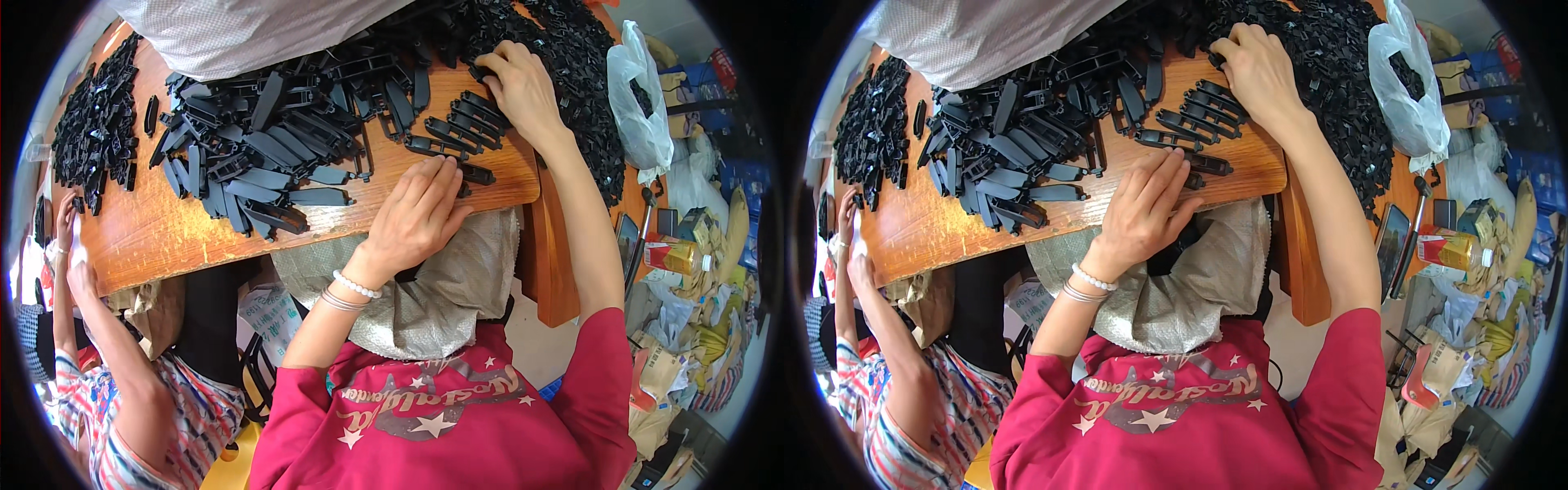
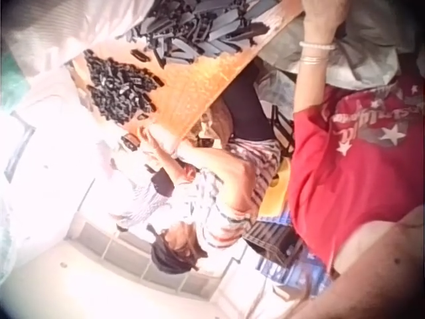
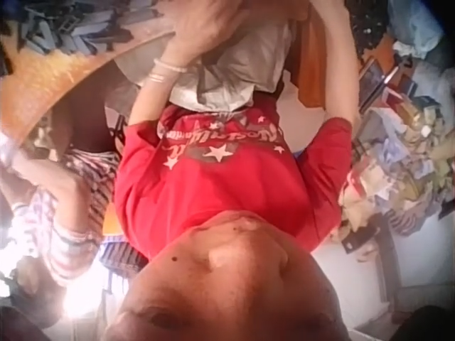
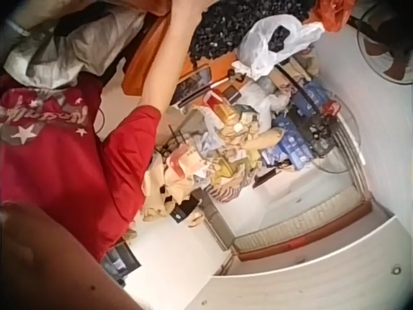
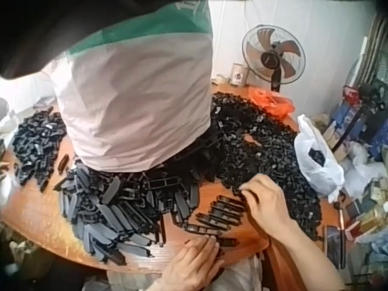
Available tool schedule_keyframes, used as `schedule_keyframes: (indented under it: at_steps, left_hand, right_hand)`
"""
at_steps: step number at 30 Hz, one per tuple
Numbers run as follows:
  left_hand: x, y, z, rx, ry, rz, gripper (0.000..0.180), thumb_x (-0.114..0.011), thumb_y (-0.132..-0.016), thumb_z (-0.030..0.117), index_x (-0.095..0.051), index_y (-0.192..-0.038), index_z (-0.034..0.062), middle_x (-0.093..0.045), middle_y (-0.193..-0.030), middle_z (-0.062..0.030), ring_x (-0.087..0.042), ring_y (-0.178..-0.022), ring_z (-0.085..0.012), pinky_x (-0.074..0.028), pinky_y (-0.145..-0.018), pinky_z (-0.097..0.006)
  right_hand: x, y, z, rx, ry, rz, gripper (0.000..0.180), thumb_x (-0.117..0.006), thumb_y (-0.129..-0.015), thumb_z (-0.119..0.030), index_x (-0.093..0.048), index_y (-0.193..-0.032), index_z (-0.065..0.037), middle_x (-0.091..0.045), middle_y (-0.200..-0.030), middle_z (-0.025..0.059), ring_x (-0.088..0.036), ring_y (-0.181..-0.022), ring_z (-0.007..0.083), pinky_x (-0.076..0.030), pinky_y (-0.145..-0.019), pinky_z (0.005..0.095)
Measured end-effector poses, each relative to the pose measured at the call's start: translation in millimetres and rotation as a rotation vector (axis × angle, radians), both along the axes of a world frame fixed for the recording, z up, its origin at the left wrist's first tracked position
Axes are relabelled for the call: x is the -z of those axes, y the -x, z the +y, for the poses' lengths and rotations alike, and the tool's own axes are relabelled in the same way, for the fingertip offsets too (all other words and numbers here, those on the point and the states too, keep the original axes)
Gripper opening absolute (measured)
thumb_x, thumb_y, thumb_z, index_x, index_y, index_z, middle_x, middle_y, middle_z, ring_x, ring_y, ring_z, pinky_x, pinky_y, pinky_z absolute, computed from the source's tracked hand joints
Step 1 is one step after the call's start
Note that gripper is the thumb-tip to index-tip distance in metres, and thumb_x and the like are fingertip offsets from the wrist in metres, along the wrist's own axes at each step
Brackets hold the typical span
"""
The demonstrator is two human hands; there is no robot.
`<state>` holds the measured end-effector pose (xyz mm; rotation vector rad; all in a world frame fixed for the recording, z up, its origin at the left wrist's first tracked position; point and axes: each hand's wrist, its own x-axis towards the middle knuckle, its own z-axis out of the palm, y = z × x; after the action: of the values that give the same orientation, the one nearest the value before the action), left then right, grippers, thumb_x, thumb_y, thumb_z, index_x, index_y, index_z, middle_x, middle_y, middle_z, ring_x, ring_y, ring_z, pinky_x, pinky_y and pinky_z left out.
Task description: Assembling small black plastic industrial components using hands and a small hammer on a workbench.
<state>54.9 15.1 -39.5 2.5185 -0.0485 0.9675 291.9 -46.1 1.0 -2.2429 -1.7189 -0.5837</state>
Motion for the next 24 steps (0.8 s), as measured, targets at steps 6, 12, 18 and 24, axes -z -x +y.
schedule_keyframes:
  at_steps: [6,12,18,24]
  left_hand:
    - [-0.3,1.0,0.6,-0.026,0.026,-0.03,0.045,-0.078,-0.072,0.01,-0.061,-0.109,-0.0086,-0.06,-0.118,-0.0179,-0.059,-0.108,-0.0323,-0.049,-0.089,-0.04]
    - [0.2,0.1,1.8,-0.044,0.122,-0.086,0.042,-0.076,-0.071,0.002,-0.061,-0.109,-0.0084,-0.061,-0.115,-0.0176,-0.059,-0.103,-0.0334,-0.049,-0.086,-0.04]
    - [2.6,0.5,4.8,-0.082,0.221,-0.144,0.04,-0.072,-0.073,-0.004,-0.061,-0.111,-0.0065,-0.061,-0.111,-0.0168,-0.06,-0.096,-0.0325,-0.049,-0.082,-0.039]
    - [-11.9,13.3,-10.4,-0.111,0.482,-0.177,0.037,-0.064,-0.08,-0.008,-0.06,-0.117,-0.004,-0.064,-0.101,-0.0174,-0.062,-0.082,-0.0296,-0.05,-0.072,-0.036]
  right_hand:
    - [-3.5,2.1,-8.0,-0.009,-0.182,0.293,0.016,-0.067,-0.081,-0.004,-0.065,-0.097,-0.002,-0.06,-0.088,0.0086,-0.062,-0.078,0.0227,-0.05,-0.07,0.0312]
    - [-1.3,20.3,-21.6,-0.085,-0.472,1.18,0.019,-0.063,-0.09,-0.004,-0.065,-0.108,0.001,-0.068,-0.091,0.0052,-0.062,-0.074,0.0095,-0.049,-0.069,0.0224]
    - [-13.6,49.8,-35.6,-0.105,-0.453,1.392,0.022,-0.057,-0.095,-0.006,-0.063,-0.115,0.003,-0.068,-0.084,0.0121,-0.065,-0.071,0.0141,-0.051,-0.065,0.0237]
    - [-28.5,111.5,-55.7,0.016,-0.201,1.797,0.015,-0.064,-0.092,-0.008,-0.065,-0.101,0.004,-0.066,-0.073,0.0118,-0.064,-0.053,0.0156,-0.05,-0.045,0.0246]
